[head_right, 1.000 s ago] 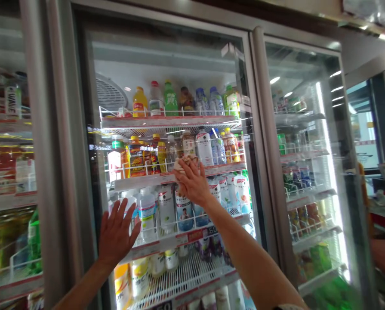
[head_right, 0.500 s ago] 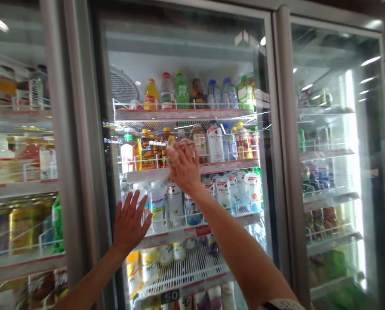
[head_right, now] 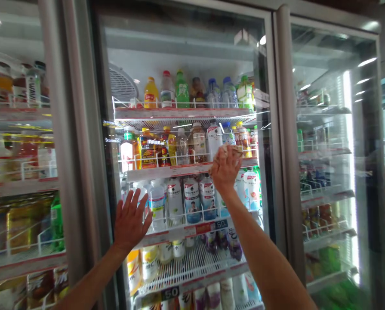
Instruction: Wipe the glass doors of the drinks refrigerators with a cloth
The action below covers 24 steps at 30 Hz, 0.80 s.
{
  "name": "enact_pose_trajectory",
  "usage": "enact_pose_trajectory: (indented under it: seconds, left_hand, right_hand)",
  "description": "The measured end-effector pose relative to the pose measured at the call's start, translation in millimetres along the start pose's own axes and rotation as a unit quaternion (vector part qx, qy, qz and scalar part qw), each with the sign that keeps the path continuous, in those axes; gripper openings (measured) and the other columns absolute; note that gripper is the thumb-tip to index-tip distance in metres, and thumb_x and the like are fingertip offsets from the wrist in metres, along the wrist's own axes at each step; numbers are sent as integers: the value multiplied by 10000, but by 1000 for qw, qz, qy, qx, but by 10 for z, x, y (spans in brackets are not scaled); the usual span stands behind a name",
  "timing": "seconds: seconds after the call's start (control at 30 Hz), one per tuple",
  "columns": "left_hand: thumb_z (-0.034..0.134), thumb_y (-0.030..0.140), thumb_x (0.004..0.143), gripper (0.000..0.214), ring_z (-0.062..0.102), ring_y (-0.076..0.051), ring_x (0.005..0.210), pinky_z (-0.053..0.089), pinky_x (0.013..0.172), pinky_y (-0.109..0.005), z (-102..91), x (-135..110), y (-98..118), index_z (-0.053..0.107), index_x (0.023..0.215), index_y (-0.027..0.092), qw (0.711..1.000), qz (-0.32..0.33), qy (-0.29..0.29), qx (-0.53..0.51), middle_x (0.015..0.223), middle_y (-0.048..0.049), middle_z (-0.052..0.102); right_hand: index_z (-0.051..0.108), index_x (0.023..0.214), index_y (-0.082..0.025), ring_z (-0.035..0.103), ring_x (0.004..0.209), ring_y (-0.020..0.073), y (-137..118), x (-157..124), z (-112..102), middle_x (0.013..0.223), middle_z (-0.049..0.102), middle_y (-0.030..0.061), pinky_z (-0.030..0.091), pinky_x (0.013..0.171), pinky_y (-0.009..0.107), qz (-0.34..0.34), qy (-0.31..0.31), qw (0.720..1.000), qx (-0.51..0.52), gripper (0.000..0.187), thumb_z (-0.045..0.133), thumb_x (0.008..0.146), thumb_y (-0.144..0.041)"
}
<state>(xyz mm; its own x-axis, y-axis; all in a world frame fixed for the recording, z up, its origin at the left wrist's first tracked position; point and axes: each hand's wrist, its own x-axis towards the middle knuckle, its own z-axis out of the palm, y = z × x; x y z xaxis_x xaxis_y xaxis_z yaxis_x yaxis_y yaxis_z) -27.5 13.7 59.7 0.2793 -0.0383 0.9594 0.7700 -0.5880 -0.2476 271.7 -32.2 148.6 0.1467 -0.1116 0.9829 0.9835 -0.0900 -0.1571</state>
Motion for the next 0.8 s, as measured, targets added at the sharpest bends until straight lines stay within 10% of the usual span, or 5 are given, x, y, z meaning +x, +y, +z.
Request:
enact_pose_trajectory:
  seconds: [0.13,0.23,0.5,0.7,0.8]
  left_hand:
    - [512,355,854,676,171,-206,1390,114,1140,-421,-4,6,-18,166,1431,295,1000,2,-5,-7,1489,-42,238]
    - [510,364,856,667,182,-209,1388,115,1137,-423,-4,2,-25,173,1429,304,1000,-5,-11,-12,1489,-41,242]
    - [529,341,845,719,161,-224,1392,104,1137,-433,13,-15,-28,123,1437,300,1000,0,-18,9,1499,-41,205]
    - [533,318,843,714,166,-229,1391,103,1136,-444,9,-15,10,132,1434,310,1000,-8,-20,-2,1505,-33,189]
    - [523,282,850,708,132,-230,1397,99,1138,-447,-33,-211,128,130,1438,284,999,-19,-34,-2,1510,-45,156]
  right_hand:
    - [425,1315,-302,182,1379,237,-623,-552,-123,1449,343,24,115,1110,508,-187,-95,976,64,454,425,861,-305]
    - [471,1266,-339,218,1371,208,-607,-844,-230,1432,380,-5,74,1121,490,-269,-139,949,89,415,445,853,-311]
    - [412,1333,-193,277,1345,283,573,-877,-292,1425,354,161,257,1020,549,56,-22,998,-14,475,358,874,-306]
    - [476,1282,-303,192,1382,253,-453,-1521,-380,1440,365,40,147,1108,523,-169,-135,973,86,447,448,836,-308]
    - [540,1203,-343,254,1361,217,-532,-1784,-434,1374,461,9,103,1129,491,-242,-146,953,107,376,467,834,-352]
